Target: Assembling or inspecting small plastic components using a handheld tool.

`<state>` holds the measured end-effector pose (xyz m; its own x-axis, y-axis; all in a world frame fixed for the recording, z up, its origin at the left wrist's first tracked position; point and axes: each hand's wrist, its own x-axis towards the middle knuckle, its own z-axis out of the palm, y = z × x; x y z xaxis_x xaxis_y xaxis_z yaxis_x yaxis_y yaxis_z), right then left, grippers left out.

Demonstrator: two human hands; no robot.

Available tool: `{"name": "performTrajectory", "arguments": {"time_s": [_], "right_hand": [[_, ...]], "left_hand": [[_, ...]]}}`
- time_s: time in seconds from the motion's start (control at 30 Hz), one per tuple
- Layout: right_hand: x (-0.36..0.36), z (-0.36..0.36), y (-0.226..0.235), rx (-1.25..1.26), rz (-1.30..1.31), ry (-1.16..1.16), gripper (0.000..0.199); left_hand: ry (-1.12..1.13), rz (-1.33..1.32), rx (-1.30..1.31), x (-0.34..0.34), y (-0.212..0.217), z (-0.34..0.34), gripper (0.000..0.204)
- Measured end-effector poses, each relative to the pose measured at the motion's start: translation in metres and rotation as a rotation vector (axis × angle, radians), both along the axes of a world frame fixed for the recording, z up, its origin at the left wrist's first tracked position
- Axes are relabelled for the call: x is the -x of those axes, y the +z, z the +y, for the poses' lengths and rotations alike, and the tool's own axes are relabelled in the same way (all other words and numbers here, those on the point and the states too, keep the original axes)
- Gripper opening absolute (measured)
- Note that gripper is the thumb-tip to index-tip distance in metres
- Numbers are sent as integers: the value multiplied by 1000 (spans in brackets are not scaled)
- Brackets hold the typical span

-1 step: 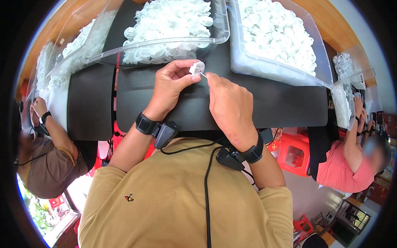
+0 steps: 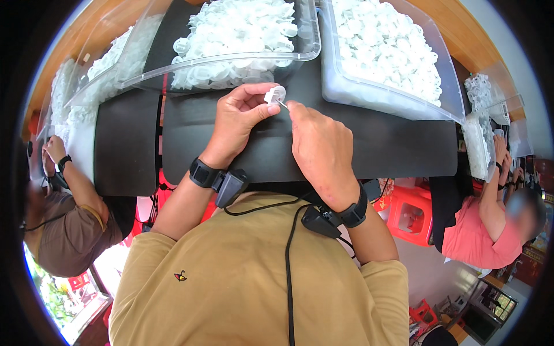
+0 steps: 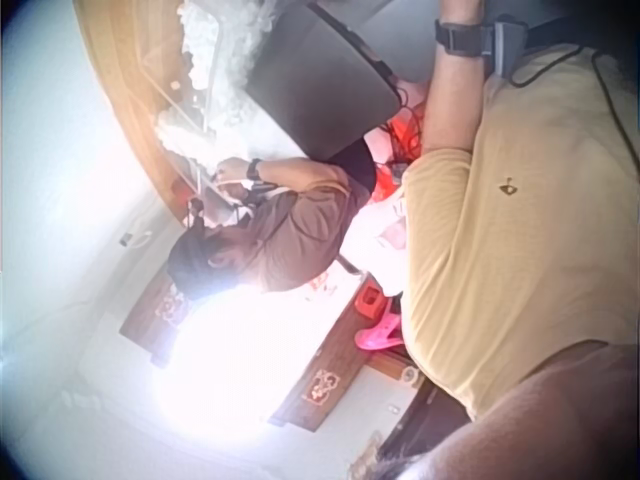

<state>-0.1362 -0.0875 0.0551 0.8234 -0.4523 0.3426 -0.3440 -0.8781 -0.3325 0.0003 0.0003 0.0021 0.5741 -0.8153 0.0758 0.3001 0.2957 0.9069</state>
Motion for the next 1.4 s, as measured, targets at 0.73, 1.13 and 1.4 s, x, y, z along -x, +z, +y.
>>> {"name": "performTrajectory", "arguments": {"time_s": [0.73, 1.13, 1.4], "right_hand": [[-7, 2, 5, 78, 168, -31, 11], [-11, -8, 12, 220, 405, 100, 9], [11, -36, 13, -391, -49, 64, 36]], "left_hand": [[58, -110, -42, 0, -6, -1, 32], [45, -228, -155, 2, -16, -2, 29], [-138, 146, -65, -2, 5, 1, 33]]}}
